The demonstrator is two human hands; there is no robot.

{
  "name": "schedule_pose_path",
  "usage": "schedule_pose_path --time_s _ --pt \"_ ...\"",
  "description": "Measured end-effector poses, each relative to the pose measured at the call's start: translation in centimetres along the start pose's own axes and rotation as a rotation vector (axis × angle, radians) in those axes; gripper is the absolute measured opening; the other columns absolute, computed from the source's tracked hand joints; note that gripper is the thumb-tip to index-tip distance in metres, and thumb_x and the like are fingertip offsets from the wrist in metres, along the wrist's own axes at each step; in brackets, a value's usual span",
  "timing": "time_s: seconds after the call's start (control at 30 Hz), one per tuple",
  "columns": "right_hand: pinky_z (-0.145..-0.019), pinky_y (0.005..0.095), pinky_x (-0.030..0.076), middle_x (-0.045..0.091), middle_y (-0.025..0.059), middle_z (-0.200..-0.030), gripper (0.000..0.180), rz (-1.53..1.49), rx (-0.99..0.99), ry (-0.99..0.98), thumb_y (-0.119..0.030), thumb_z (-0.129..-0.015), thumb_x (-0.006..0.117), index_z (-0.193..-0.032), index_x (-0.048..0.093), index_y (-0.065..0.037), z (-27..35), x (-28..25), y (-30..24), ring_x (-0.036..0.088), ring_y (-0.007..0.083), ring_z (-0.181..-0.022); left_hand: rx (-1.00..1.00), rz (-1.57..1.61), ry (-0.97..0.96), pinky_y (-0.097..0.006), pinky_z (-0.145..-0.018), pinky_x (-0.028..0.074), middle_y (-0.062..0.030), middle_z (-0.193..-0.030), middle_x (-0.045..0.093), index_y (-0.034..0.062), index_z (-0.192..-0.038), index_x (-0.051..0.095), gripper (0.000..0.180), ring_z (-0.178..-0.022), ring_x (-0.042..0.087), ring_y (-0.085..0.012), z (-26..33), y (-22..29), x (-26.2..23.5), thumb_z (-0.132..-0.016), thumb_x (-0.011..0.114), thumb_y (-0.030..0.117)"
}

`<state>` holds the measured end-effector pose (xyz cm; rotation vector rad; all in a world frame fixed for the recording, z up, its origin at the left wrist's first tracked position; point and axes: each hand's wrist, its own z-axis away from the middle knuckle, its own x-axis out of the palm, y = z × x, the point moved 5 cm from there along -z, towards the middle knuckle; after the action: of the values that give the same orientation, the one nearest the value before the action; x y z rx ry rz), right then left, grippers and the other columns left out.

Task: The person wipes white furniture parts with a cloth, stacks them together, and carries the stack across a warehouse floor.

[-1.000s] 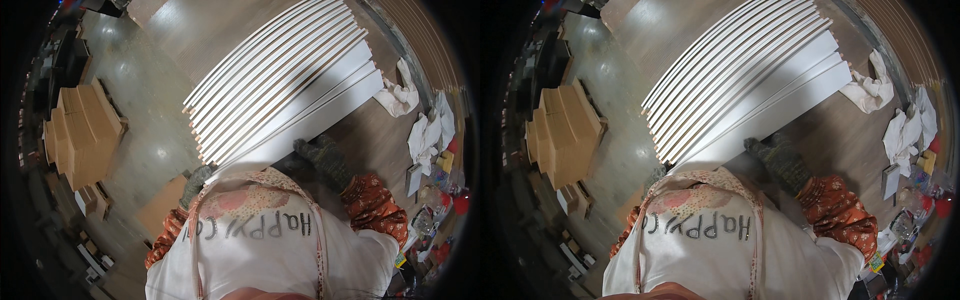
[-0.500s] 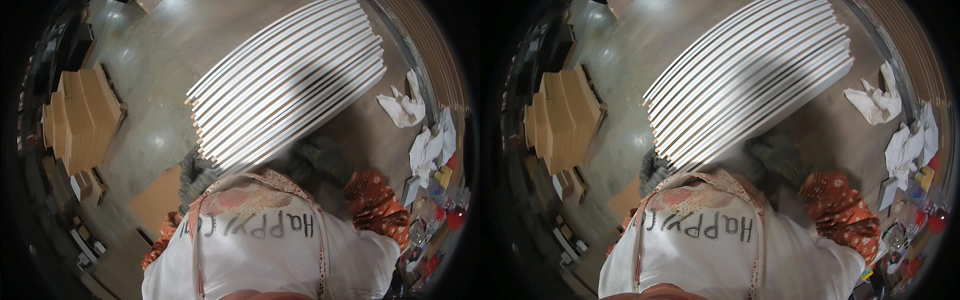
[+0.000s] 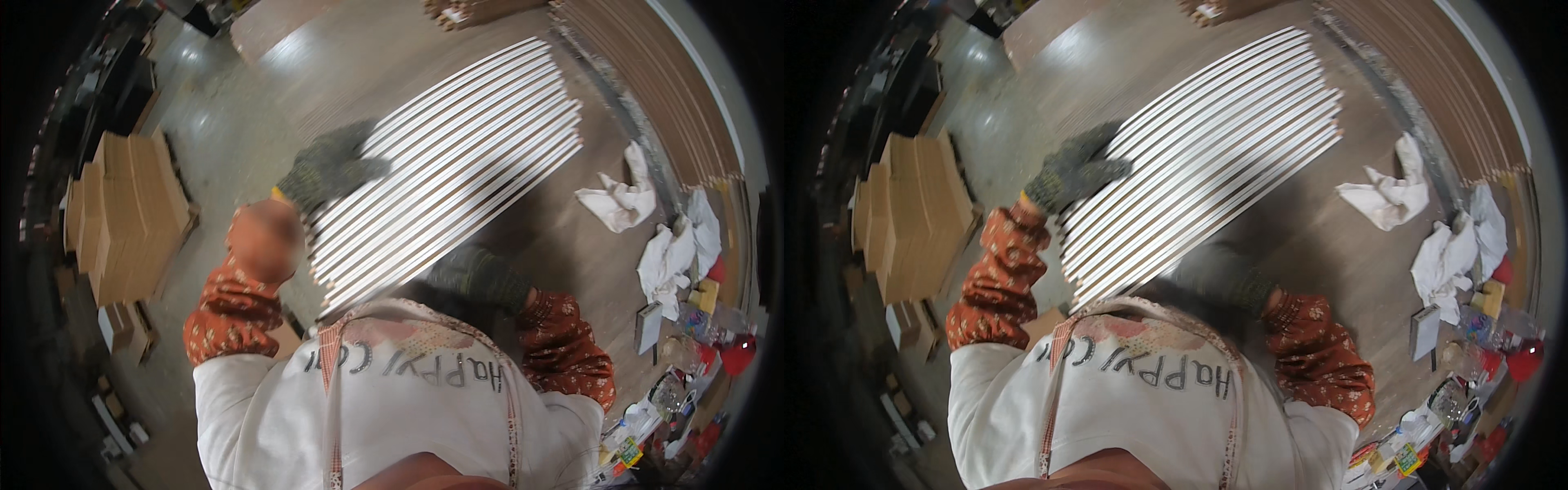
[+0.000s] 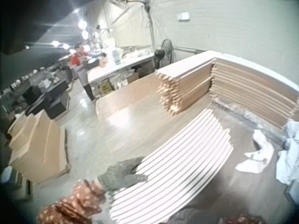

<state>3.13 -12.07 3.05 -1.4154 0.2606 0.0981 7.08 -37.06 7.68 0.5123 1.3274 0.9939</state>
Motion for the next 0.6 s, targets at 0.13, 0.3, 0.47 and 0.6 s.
schedule_pose_path --time_s 0.13,0.3,0.47,0.6 --pt "-0.077 0.0338 0.051 0.058 0.0128 -0.101 0.033 0.406 -0.394 0.174 -0.028 -0.089 0.057 -0.105 0.058 0.001 2.6 -8.6 -2.6 0.059 0.0215 -0.086 -0.066 0.199 -0.144 -0.038 -0.101 0.036 -0.0186 -0.128 0.049 -0.0012 -0.134 0.038 0.07 -0.119 0.047 -0.0259 0.6 -1.0 -0.5 -0.078 0.072 0.025" --pt "-0.092 0.0311 0.044 0.058 0.0132 -0.11 0.028 -0.635 -0.269 0.893 -0.015 -0.093 0.048 -0.113 0.056 0.003 2.5 -25.5 2.0 0.054 0.0201 -0.104 -0.105 0.259 -0.079 -0.033 -0.097 0.04 -0.0135 -0.127 0.052 -0.001 -0.133 0.041 0.065 -0.113 0.049 -0.019 3.3 -1.6 -2.0 -0.079 0.071 0.018" --pt "-0.096 0.032 0.041 0.056 0.0146 -0.118 0.033 0.168 -0.191 1.025 -0.018 -0.094 0.045 -0.12 0.054 0.002 -4.4 -34.0 5.8 0.052 0.0211 -0.11 -0.14 0.494 0.136 -0.033 -0.096 0.04 -0.0152 -0.127 0.052 -0.0003 -0.128 0.047 0.052 -0.113 0.051 -0.0195 6.2 -3.2 -1.6 -0.08 0.063 0.011" --pt "-0.097 0.0319 0.04 0.056 0.0149 -0.119 0.034 0.495 -0.066 0.913 -0.019 -0.095 0.043 -0.121 0.053 0.001 -7.3 -35.2 6.0 0.051 0.0214 -0.112 -0.148 0.761 0.501 -0.034 -0.1 0.038 -0.0146 -0.128 0.051 0.0014 -0.128 0.048 0.05 -0.115 0.049 -0.0211 9.3 -7.1 0.6 -0.082 0.062 0.014"
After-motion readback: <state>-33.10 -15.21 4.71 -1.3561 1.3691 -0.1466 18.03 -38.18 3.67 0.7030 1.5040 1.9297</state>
